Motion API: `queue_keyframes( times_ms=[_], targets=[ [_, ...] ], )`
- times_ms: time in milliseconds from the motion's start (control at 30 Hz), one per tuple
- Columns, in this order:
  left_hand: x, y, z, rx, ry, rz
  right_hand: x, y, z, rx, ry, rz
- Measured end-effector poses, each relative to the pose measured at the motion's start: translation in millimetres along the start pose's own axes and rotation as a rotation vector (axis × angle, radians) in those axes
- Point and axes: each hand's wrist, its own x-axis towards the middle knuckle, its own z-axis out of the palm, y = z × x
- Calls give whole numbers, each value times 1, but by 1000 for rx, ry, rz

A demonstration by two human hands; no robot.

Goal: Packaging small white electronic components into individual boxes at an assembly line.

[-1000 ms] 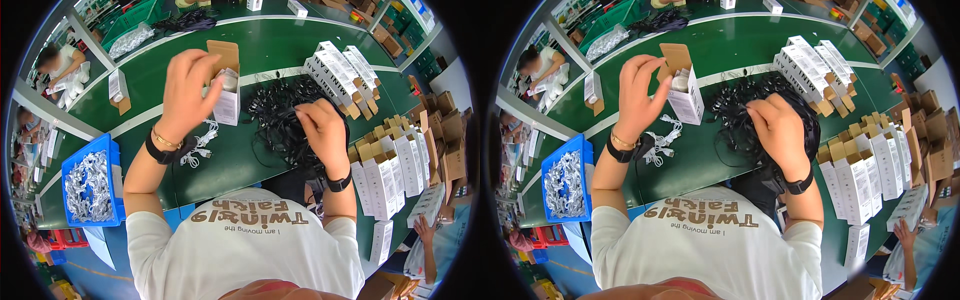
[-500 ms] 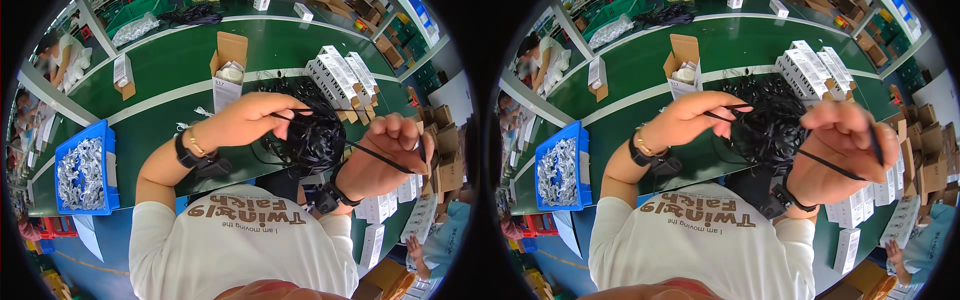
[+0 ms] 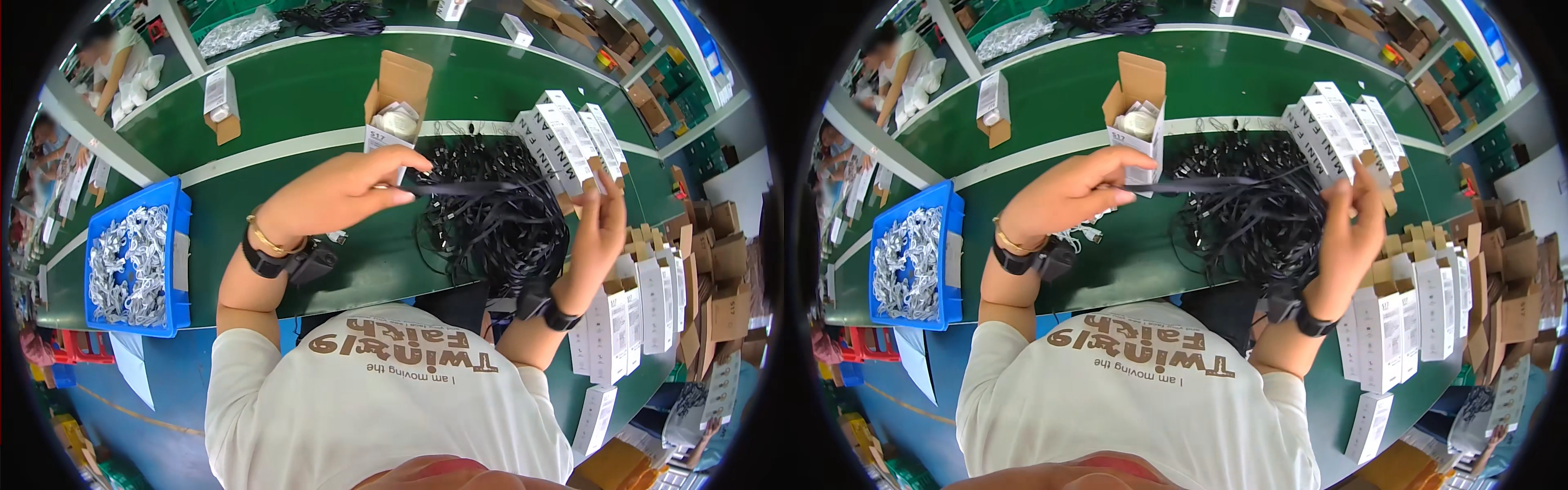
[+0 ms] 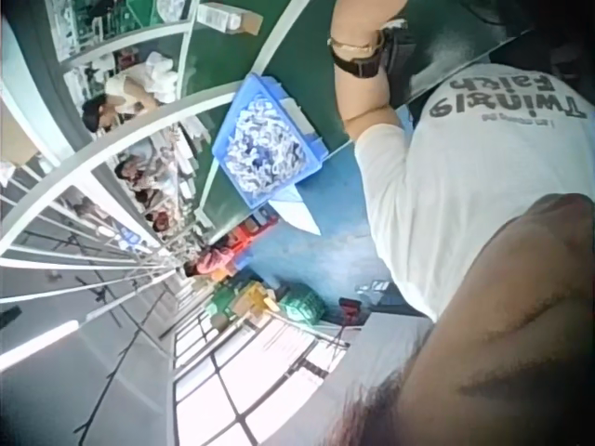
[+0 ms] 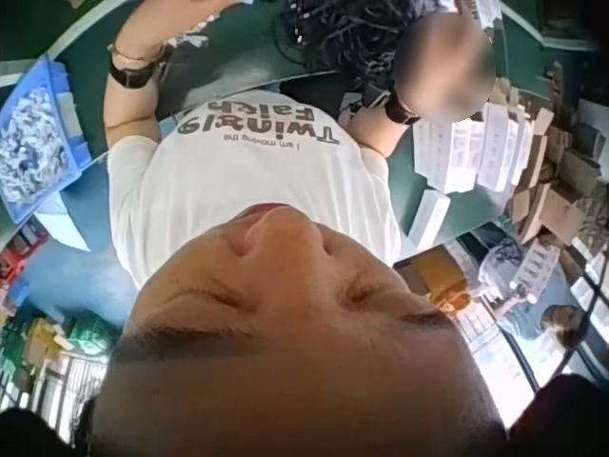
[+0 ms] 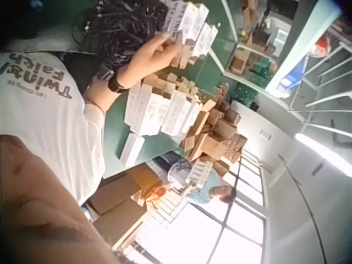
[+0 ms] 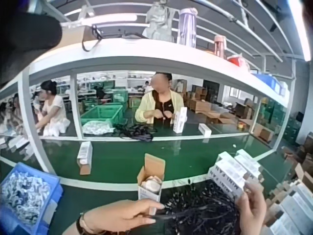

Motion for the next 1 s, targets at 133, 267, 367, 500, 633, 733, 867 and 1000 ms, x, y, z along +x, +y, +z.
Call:
queue_keyframes(
  times_ms=[133,267,367,500,633,733,867,1000],
  targets=[
    [10,-10,23,18,43,115,-50,-35,75,177,-358,-434],
    [3,-23,17,-81,229,154,-48,-34,85,250,-1058,-59],
    [-6,-40,6,-165,278,52,-45,-21,84,514,-1074,42],
    [-14,-64,-2,-244,115,-198,-46,-28,90,1055,-608,95],
    [-19,-117,3,125,99,-209,-47,-13,94,1315,-551,188],
    [-20,-151,4,893,288,6,-54,5,94,1323,-590,203],
    [-16,-157,3,896,188,-143,-64,21,95,1141,-633,242],
    [-20,-140,-11,761,187,-134,-66,21,97,880,-653,281]
  ],
)
